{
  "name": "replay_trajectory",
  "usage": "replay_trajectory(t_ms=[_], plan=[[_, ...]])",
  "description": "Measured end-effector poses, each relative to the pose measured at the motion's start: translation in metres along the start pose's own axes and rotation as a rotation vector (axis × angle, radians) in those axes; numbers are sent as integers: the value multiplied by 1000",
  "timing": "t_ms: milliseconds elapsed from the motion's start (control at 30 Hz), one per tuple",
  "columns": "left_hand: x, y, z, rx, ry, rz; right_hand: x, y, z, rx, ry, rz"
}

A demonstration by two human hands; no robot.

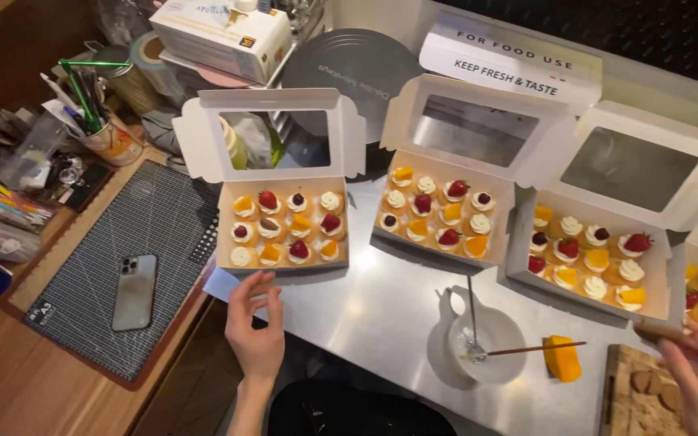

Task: Decorating pastries with fruit and chocolate pieces, then cleaning the workspace and tools.

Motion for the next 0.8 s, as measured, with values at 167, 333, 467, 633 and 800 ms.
replay_trajectory(t_ms=[167, 333, 467, 633, 800], plan=[[-35, 85, 16, -11, -92, 227, -202, -30, 234, -64, 240, 381], [-90, 148, 73, -203, 73, 452, -407, -29, 242, 97, 277, 723], [-113, 162, 114, -157, 198, 536, -476, -25, 237, 371, -129, 739], [-151, 153, 162, -325, 372, 652, -512, -28, 214, 419, -606, 788], [-176, 142, 183, -462, 437, 674, -513, -31, 210, 415, -669, 749]])
Point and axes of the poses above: each hand's wrist, its own y-axis towards the middle knuckle, its own x-axis out of the back of the hand, z = x × y, the point moved 1 cm from there along y, towards the middle knuckle, and after that the axes turned 8 degrees about -z, right-handed, at the moved point
